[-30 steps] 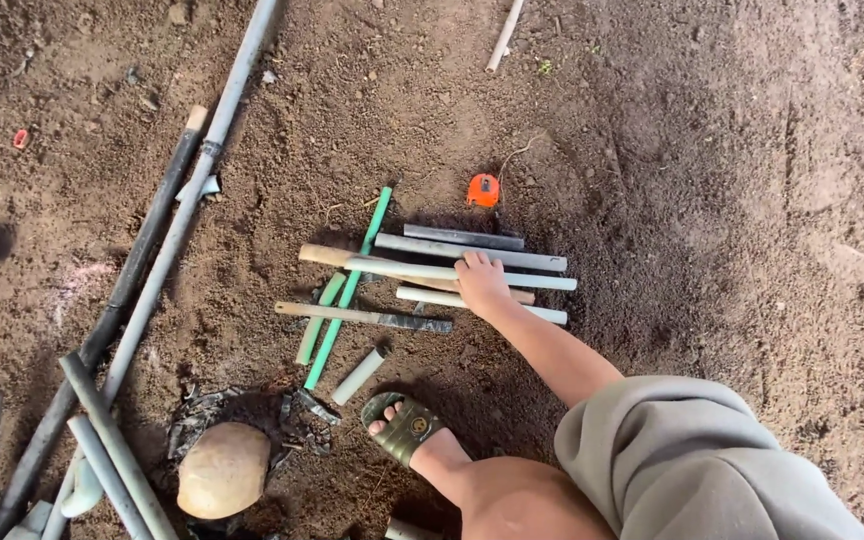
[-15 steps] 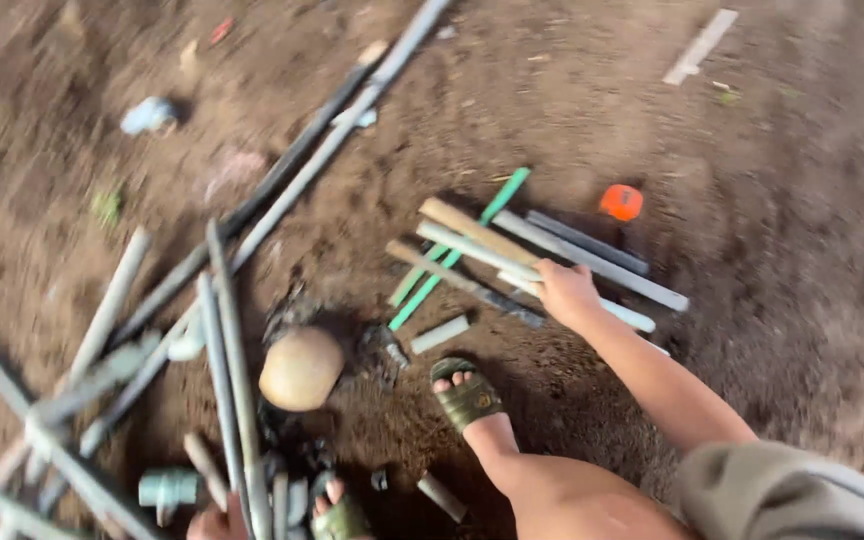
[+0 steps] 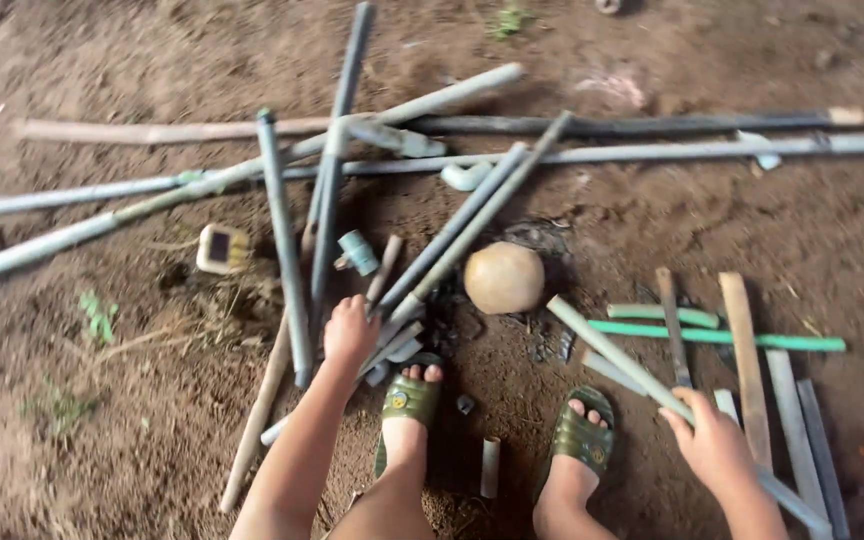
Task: The person uses a hacksaw to cut a grey PVC pipe resting on a coconut. After cutting, they pick up and connect various PVC pipes and fittings on the ground.
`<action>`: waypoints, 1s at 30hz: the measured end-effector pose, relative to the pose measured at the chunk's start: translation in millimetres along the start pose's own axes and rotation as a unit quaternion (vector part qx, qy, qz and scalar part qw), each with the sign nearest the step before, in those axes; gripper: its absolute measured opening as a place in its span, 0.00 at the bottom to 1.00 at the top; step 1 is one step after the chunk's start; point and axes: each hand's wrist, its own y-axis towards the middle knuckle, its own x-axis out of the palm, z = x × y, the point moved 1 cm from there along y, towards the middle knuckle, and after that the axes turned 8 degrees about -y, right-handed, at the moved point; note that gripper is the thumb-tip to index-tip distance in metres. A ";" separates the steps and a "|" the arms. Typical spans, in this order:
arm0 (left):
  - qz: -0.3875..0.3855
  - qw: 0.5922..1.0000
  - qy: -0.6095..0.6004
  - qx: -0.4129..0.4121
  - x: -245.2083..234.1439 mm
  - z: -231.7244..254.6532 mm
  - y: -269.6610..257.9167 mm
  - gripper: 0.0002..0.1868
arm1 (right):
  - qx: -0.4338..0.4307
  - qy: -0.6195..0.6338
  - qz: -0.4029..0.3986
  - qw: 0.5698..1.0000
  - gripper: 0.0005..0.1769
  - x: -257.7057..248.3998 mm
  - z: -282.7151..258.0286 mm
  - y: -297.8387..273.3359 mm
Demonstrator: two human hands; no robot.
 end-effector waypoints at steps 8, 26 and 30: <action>-0.045 0.998 -0.028 -0.027 -4.0 -4.5 -0.1 0.15 | 0.043 -0.010 -0.174 0.984 0.25 -52.0 -69.2 -4.6; -0.139 0.990 -0.014 -0.024 -10.9 -20.6 8.6 0.16 | 0.045 0.035 -0.142 0.988 0.25 -30.6 -66.9 -14.7; -0.096 0.992 -0.075 -0.040 -14.3 -28.0 16.7 0.11 | 0.057 0.033 -0.163 0.984 0.26 -38.8 -71.2 -17.4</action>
